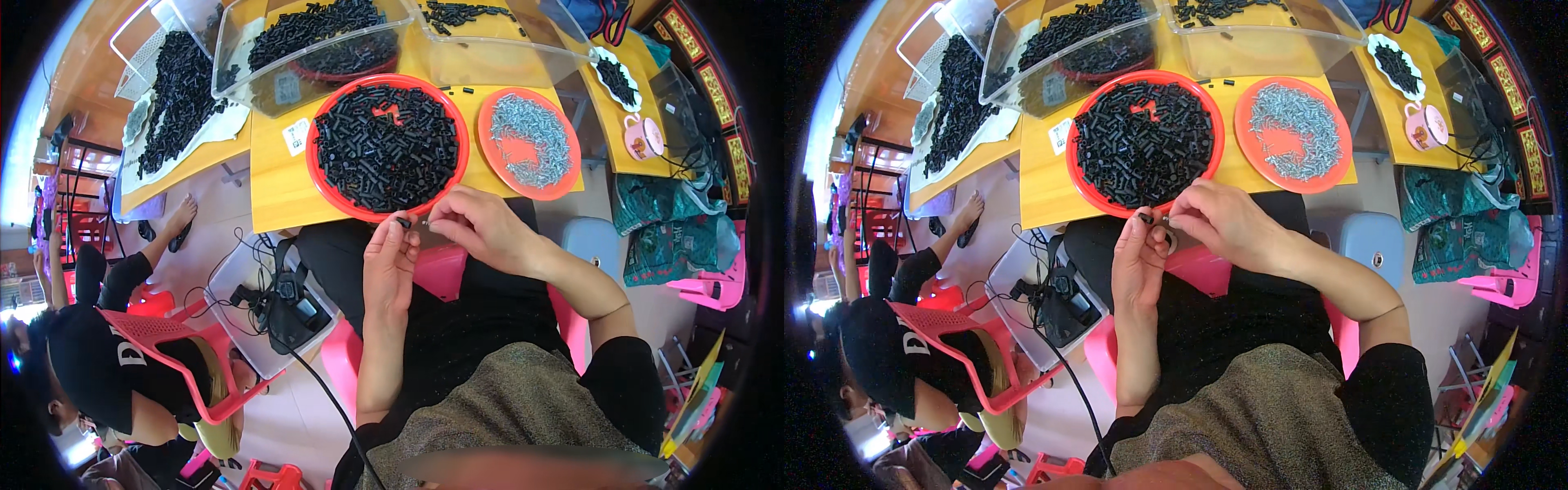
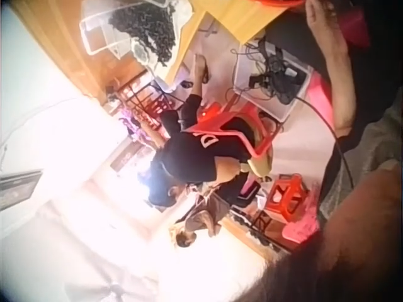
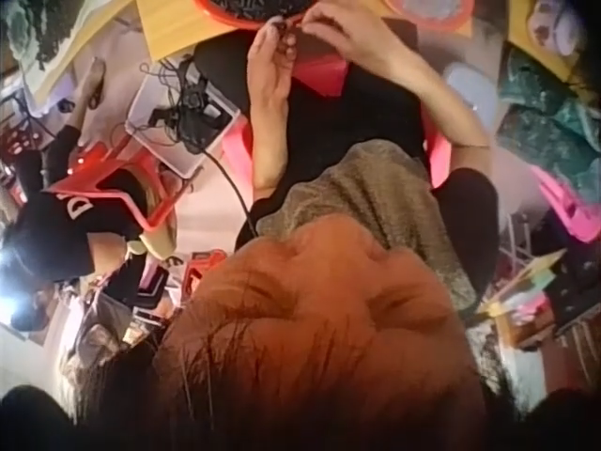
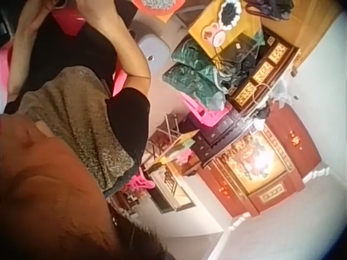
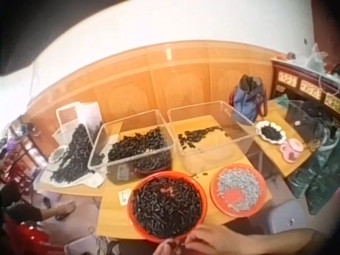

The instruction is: Manually assembling small silver rings onto black cylindrical components at a workbench.

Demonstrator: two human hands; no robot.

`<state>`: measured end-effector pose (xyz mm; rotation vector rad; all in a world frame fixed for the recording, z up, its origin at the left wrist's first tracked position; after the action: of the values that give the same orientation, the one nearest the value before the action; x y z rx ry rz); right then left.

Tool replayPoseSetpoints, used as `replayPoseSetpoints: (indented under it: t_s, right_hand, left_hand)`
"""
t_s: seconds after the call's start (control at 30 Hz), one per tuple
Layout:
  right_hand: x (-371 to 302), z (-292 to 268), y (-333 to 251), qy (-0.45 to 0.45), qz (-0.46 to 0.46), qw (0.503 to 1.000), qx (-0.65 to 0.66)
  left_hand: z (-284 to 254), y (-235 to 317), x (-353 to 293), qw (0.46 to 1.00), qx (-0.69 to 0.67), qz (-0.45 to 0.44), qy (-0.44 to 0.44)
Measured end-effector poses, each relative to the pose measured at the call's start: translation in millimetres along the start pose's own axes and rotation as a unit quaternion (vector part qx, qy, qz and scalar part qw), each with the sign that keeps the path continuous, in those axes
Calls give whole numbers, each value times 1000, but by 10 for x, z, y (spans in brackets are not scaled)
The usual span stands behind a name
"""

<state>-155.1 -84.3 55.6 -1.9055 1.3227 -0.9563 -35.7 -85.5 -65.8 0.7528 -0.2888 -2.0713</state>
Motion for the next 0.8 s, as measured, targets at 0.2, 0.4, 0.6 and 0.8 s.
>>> replayPoseSetpoints:
  t_s: [0.2, 0.4, 0.6, 0.8]
  right_hand:
    - [98, 50, -53, 2, 5, 1000, 19]
    - [169, 88, -114, -30, -25, 997, -64]
    - [191, 110, -199, -78, -47, 987, -135]
    - [190, 195, -276, -113, -87, 973, -183]
  left_hand:
    - [79, 53, -25, 1000, -13, -1, -18]
    - [200, 81, -72, 1000, 12, -3, -24]
    - [183, 209, -92, 992, 90, 86, -18]
    - [221, 355, -177, 961, 232, 149, 26]
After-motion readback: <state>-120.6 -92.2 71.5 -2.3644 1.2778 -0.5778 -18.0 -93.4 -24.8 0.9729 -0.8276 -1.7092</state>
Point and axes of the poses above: each hand's wrist, its own x-axis towards the middle knuckle, its own z-axis out of the palm, y = z × x, the point moved 10 cm from there along x, towards the middle knuckle, and after that the axes turned 4 degrees about -z, right-handed, at the moved point
